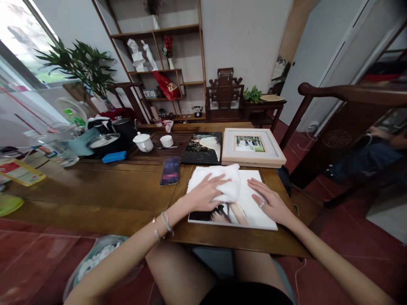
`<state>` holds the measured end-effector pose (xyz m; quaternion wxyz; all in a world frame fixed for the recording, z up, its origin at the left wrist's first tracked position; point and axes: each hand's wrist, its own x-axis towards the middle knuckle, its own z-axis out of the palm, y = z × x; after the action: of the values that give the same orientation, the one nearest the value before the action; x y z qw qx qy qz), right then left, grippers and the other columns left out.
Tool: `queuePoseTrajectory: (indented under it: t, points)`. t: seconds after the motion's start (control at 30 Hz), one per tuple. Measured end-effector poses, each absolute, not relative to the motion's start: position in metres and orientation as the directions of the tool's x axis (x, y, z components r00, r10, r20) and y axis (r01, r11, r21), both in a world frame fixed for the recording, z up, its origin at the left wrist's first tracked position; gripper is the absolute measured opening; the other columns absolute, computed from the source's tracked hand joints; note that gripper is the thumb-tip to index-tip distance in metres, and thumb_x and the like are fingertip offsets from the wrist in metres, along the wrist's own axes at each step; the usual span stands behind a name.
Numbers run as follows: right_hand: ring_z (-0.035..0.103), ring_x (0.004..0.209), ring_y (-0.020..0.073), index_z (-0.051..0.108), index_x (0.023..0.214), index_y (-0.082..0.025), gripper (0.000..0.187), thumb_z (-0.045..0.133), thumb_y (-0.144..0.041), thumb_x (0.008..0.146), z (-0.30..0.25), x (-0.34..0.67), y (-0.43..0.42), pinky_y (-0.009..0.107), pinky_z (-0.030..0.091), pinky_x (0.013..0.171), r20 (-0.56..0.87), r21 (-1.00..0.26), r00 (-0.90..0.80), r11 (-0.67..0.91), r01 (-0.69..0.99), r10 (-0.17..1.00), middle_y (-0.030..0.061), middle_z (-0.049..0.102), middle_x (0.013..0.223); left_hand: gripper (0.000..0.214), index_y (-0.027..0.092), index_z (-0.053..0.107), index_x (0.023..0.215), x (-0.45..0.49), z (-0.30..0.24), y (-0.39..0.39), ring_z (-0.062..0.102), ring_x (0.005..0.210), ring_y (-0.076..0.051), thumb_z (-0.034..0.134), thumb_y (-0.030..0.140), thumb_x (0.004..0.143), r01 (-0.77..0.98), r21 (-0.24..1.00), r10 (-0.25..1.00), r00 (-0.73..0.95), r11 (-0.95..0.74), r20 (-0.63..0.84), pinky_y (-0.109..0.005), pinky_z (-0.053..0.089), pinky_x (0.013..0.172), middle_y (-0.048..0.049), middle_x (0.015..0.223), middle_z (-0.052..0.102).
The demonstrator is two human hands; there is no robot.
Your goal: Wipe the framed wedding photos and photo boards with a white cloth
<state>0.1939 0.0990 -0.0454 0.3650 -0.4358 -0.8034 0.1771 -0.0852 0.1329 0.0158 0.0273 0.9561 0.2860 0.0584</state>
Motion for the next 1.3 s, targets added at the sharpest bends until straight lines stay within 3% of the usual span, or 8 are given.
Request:
queuePoseTrajectory:
  t: [0.17, 0.3, 0.5, 0.63, 0.83, 0.97, 1.13, 1.3]
  points:
    - [0.043, 0.131, 0.0261, 0.054, 0.129, -0.024, 0.04, 0.047, -0.026, 0.09, -0.047, 0.195, 0.1, 0.053, 0.035, 0.109, 0.451, -0.583, -0.366, 0.579, 0.57, 0.814, 0.0081, 0.054, 0.135, 0.038, 0.024, 0.063, 0.114, -0.075, 0.018, 0.069, 0.014, 0.143, -0.03, 0.056, 0.025, 0.077, 0.407, 0.102, 0.413, 0.91, -0.908, 0.042, -0.057, 0.01, 0.113, -0.0023, 0.153, 0.027]
    - [0.042, 0.132, 0.0257, 0.052, 0.131, -0.026, 0.042, 0.044, -0.023, 0.089, -0.048, 0.196, 0.1, 0.053, 0.035, 0.109, 0.466, -0.58, -0.386, 0.604, 0.547, 0.796, 0.0066, 0.053, 0.136, 0.04, 0.023, 0.061, 0.117, -0.076, 0.019, 0.057, 0.014, 0.143, -0.028, 0.055, 0.025, 0.078, 0.327, 0.112, 0.331, 0.943, -0.938, 0.024, -0.056, 0.009, 0.114, -0.0027, 0.153, 0.025]
    - [0.041, 0.132, 0.0256, 0.055, 0.128, -0.025, 0.038, 0.047, -0.03, 0.091, -0.045, 0.194, 0.098, 0.052, 0.033, 0.11, 0.433, -0.595, -0.356, 0.56, 0.577, 0.828, 0.0068, 0.053, 0.136, 0.032, 0.023, 0.063, 0.116, -0.09, 0.013, 0.129, 0.023, 0.141, -0.026, 0.047, 0.031, 0.089, 0.483, 0.09, 0.491, 0.865, -0.871, 0.106, -0.052, 0.011, 0.114, -0.0068, 0.149, 0.035]
    - [0.041, 0.132, 0.0251, 0.055, 0.129, -0.026, 0.038, 0.047, -0.031, 0.091, -0.045, 0.193, 0.098, 0.052, 0.033, 0.11, 0.438, -0.593, -0.358, 0.565, 0.574, 0.824, 0.0064, 0.054, 0.135, 0.033, 0.02, 0.064, 0.115, -0.092, 0.007, 0.158, 0.025, 0.14, -0.026, 0.048, 0.032, 0.09, 0.505, 0.049, 0.506, 0.85, -0.862, 0.148, -0.05, 0.013, 0.114, -0.0102, 0.148, 0.036]
    - [0.043, 0.131, 0.0259, 0.055, 0.127, -0.023, 0.038, 0.047, -0.028, 0.09, -0.048, 0.195, 0.1, 0.052, 0.034, 0.109, 0.437, -0.576, -0.359, 0.563, 0.593, 0.825, 0.0087, 0.054, 0.134, 0.033, 0.023, 0.063, 0.115, -0.073, 0.005, 0.114, 0.021, 0.141, -0.027, 0.051, 0.026, 0.084, 0.454, 0.056, 0.457, 0.881, -0.889, 0.118, -0.053, 0.011, 0.114, -0.0068, 0.15, 0.032]
    - [0.043, 0.131, 0.0272, 0.057, 0.125, -0.022, 0.039, 0.044, -0.024, 0.088, -0.047, 0.197, 0.101, 0.05, 0.037, 0.107, 0.441, -0.56, -0.394, 0.591, 0.581, 0.806, 0.0095, 0.054, 0.135, 0.049, 0.02, 0.053, 0.128, -0.063, 0.011, 0.073, 0.021, 0.141, -0.029, 0.053, 0.023, 0.079, 0.381, 0.101, 0.39, 0.915, -0.919, 0.103, -0.055, 0.011, 0.114, -0.0092, 0.152, 0.027]
    - [0.043, 0.131, 0.0273, 0.059, 0.121, -0.023, 0.034, 0.048, -0.028, 0.09, -0.045, 0.196, 0.099, 0.051, 0.037, 0.108, 0.426, -0.58, -0.353, 0.551, 0.6, 0.833, 0.0092, 0.055, 0.133, 0.041, 0.025, 0.059, 0.12, -0.084, 0.015, 0.075, 0.017, 0.142, -0.033, 0.058, 0.032, 0.08, 0.473, 0.165, 0.493, 0.862, -0.865, 0.114, -0.056, 0.01, 0.113, -0.0085, 0.153, 0.026]
    - [0.041, 0.132, 0.0254, 0.054, 0.129, -0.027, 0.038, 0.047, -0.03, 0.091, -0.044, 0.194, 0.098, 0.052, 0.033, 0.11, 0.431, -0.604, -0.359, 0.56, 0.566, 0.828, 0.0063, 0.053, 0.136, 0.032, 0.02, 0.065, 0.109, -0.101, 0.015, 0.115, 0.022, 0.141, -0.031, 0.048, 0.04, 0.09, 0.549, 0.104, 0.559, 0.82, -0.829, 0.126, -0.05, 0.025, 0.109, -0.0146, 0.152, 0.026]
